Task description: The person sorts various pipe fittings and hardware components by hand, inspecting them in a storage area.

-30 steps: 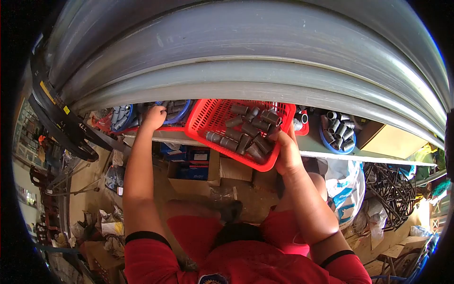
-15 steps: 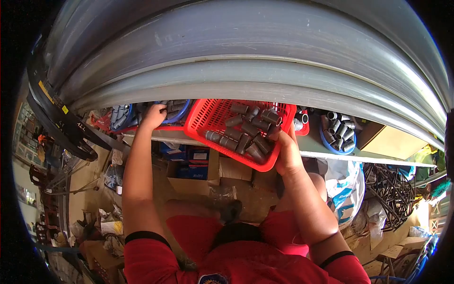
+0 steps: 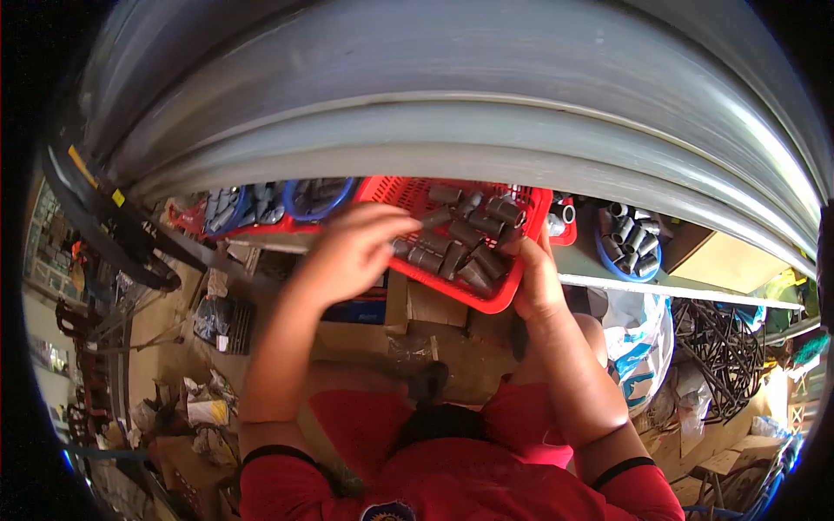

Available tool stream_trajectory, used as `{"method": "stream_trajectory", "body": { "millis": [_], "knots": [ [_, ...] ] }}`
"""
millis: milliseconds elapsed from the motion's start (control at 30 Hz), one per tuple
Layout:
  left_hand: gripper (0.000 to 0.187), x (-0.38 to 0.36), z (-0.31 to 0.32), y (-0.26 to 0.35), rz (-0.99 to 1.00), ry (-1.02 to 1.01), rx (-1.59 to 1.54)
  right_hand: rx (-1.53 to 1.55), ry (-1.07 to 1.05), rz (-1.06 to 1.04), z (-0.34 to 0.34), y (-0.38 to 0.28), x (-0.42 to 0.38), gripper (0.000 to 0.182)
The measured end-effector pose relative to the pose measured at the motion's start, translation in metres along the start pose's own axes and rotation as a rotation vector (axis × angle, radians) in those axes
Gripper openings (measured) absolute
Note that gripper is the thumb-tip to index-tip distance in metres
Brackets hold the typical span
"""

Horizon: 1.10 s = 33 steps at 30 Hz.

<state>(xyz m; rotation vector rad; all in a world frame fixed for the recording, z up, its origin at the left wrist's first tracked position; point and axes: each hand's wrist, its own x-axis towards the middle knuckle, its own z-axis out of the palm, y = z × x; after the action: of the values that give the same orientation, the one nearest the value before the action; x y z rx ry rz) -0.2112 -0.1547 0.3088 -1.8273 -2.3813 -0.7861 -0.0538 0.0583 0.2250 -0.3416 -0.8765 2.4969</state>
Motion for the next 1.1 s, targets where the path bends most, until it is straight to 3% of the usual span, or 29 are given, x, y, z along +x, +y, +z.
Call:
{"method": "stream_trajectory", "body": {
  "millis": [133,233,267,467,700,867,967,1033,1100],
  "knots": [
    [0.045,0.009,0.029,0.014,0.138,-0.211,0.108,-0.012,-0.033,0.005,0.006,0.008,-0.003,0.073],
    [0.040,0.018,0.025,-0.003,-0.011,-0.405,-0.048,-0.028,-0.009,0.031,0.005,0.012,-0.008,0.072],
    [0.043,0.019,0.024,-0.012,0.006,-0.411,-0.040,-0.025,0.000,0.017,0.009,0.013,-0.011,0.061],
    [0.043,0.013,0.018,-0.019,-0.102,-0.360,-0.044,0.034,-0.060,0.051,0.004,0.002,-0.009,0.072],
    [0.044,0.017,0.045,-0.010,-0.222,-0.547,0.004,-0.036,-0.076,0.017,0.004,0.008,-0.012,0.074],
    [0.035,0.013,0.027,-0.021,-0.096,-0.341,-0.208,-0.008,-0.048,0.041,0.008,-0.003,-0.017,0.072],
    [0.027,0.005,-0.001,-0.039,-0.249,-0.057,-0.451,-0.035,-0.007,0.018,0.004,-0.008,-0.015,0.067],
    [0.032,-0.004,-0.025,-0.072,-0.426,0.138,-0.404,-0.062,0.041,-0.033,0.000,-0.004,-0.012,0.063],
    [0.038,-0.013,-0.053,-0.123,-0.604,0.130,-0.290,-0.071,0.033,-0.045,0.000,-0.003,-0.012,0.063]
  ]
}}
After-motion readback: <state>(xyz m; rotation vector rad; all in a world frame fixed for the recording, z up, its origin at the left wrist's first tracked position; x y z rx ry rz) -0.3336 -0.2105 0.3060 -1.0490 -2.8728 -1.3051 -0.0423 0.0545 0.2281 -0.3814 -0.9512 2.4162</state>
